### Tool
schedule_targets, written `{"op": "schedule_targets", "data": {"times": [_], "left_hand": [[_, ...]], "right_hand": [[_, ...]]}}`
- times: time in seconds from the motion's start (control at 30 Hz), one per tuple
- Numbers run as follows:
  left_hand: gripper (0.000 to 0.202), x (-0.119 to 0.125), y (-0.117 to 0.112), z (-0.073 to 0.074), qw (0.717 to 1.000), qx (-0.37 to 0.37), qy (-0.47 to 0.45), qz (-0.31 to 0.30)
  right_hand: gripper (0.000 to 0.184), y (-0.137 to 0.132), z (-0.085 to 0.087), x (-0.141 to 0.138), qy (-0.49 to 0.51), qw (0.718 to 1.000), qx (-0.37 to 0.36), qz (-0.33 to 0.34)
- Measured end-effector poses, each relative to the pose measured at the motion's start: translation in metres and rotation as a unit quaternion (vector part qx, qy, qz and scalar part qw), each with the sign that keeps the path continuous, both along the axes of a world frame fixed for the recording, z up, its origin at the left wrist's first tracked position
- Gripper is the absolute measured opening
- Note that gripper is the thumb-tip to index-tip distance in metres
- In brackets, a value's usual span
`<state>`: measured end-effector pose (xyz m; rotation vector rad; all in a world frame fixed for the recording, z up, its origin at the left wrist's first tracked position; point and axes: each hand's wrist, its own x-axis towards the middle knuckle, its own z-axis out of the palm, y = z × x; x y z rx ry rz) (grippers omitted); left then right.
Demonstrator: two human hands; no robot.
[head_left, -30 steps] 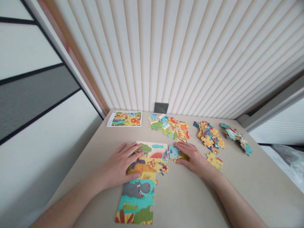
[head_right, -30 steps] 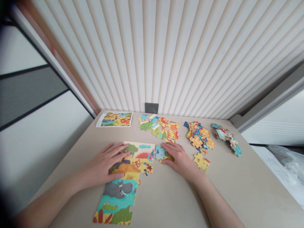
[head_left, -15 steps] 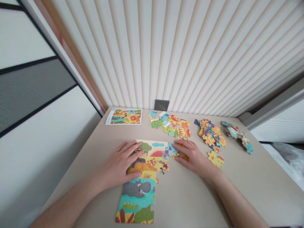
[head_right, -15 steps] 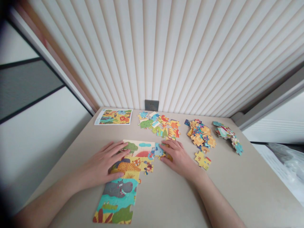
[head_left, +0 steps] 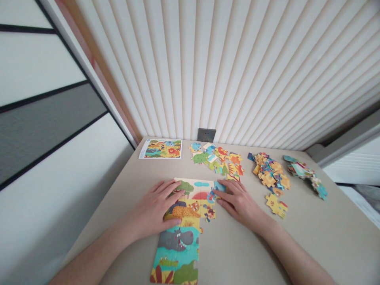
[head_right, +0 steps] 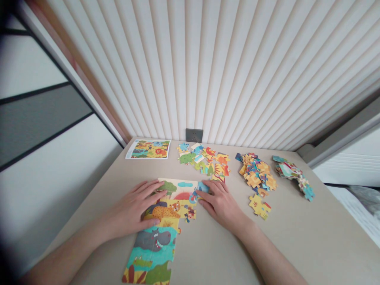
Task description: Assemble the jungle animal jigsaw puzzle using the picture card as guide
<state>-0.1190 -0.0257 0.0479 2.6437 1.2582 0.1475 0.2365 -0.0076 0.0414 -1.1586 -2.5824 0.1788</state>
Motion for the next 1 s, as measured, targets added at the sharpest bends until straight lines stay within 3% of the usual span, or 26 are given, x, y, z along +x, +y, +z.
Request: {"op": "schedule_targets", "data": {"times": [0.3, 0.63, 1.0], "left_hand": [[0.066, -0.016, 0.015, -0.003, 0.999, 0.006, -0.038, -0.001], [0.094, -0.038, 0.028, -0.015, 0.999, -0.005, -0.051, -0.014], [0.096, -0.040, 0.045, -0.037, 0.998, 0.017, -0.065, 0.018]], "right_hand": [[0.046, 0.006, -0.004, 0.002, 0.022, 1.000, 0.007, -0.019], [0.047, 0.006, -0.006, 0.013, 0.059, 0.997, -0.022, -0.034], [0.049, 0.014, -0.015, 0.009, 0.085, 0.993, -0.030, -0.081]]}}
